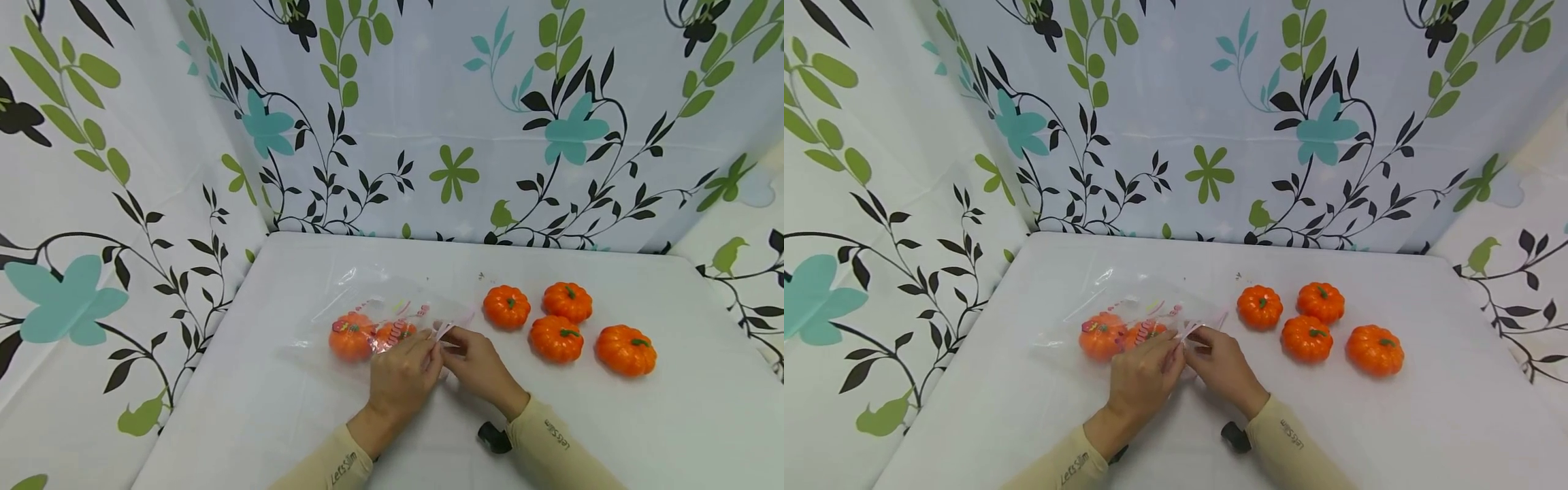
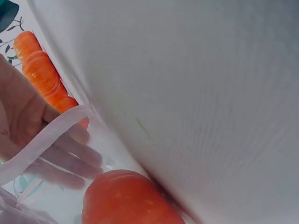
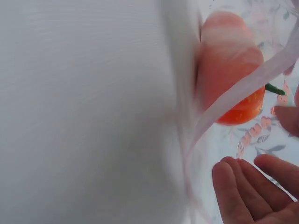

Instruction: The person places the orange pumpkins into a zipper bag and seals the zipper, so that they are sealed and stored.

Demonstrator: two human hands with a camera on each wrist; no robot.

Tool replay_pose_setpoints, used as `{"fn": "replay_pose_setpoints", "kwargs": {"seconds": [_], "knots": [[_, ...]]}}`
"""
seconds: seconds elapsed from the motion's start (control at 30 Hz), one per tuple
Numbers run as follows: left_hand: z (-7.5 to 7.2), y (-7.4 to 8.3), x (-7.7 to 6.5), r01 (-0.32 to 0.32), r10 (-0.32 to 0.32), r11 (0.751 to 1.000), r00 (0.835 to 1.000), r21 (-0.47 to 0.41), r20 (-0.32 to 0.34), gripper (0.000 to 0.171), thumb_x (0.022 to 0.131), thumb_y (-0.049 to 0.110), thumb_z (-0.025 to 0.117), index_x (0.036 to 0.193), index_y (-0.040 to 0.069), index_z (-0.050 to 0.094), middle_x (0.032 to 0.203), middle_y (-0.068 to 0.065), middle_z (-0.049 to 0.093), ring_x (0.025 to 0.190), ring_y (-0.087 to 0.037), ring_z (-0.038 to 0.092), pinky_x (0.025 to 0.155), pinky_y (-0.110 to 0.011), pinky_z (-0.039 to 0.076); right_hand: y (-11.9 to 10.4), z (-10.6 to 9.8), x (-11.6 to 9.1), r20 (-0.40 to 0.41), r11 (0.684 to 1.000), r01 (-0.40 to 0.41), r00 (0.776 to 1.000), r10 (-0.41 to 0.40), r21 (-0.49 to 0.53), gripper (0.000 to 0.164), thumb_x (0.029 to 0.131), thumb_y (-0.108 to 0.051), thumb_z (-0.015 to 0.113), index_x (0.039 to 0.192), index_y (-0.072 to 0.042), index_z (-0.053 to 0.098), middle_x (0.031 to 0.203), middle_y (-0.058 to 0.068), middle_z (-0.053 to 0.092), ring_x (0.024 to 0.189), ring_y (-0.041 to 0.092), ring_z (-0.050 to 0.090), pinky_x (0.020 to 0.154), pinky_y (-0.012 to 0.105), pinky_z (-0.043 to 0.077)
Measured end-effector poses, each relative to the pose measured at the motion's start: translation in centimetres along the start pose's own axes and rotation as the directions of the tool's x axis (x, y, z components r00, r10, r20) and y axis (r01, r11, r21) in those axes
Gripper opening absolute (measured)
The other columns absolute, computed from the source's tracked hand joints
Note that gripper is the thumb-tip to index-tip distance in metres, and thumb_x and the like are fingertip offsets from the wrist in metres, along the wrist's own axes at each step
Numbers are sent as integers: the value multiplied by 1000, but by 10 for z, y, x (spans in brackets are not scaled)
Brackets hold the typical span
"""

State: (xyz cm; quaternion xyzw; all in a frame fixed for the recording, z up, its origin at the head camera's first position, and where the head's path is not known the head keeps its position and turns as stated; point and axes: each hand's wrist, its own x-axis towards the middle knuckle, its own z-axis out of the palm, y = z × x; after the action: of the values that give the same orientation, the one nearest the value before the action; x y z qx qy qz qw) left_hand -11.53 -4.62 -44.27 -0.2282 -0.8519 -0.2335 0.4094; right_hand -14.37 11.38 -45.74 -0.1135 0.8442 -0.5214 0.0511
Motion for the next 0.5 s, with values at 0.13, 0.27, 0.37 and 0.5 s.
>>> {"fn": "replay_pose_setpoints", "kwargs": {"seconds": [0.13, 0.27, 0.37, 0.5], "knots": [[1, 1, 2, 2, -2, 1000, 1000, 0, 12, 6, 82, 13, 74, 83, 8, 78, 95, -5, 77, 82, -16, 75, 61, -30, 60, 6, -5, -3, -36, 1000, -9, 999, 9, 0, 28, 94, -10, 70, 121, -5, 72, 114, 7, 73, 103, 23, 71, 89, 41, 57], [2, 3, 1, 3, -3, 1000, 1000, -2, 17, 5, 82, 12, 74, 83, 9, 78, 95, -4, 77, 82, -15, 75, 59, -29, 60, 10, -2, -3, 20, 999, 38, 999, -38, -5, 18, 95, -5, 65, 111, 0, 73, 104, 7, 74, 92, 19, 69, 83, 34, 59], [4, 4, 1, 0, 0, 1000, 1000, -12, 16, 5, 81, 12, 76, 84, 9, 79, 95, -4, 77, 83, -15, 75, 62, -30, 60, 10, 0, -1, 70, 997, 80, 994, -79, -10, 13, 95, 0, 62, 102, 2, 73, 95, 6, 73, 81, 16, 63, 72, 27, 56], [5, 6, 1, 3, -2, 999, 1000, -35, 21, 6, 81, 12, 77, 86, 8, 79, 95, -5, 77, 84, -16, 75, 66, -31, 61, 7, 3, 6, 102, 994, 106, 989, -107, 8, 12, 93, 2, 60, 97, 6, 71, 85, 4, 68, 72, 13, 55, 63, 24, 49]]}}
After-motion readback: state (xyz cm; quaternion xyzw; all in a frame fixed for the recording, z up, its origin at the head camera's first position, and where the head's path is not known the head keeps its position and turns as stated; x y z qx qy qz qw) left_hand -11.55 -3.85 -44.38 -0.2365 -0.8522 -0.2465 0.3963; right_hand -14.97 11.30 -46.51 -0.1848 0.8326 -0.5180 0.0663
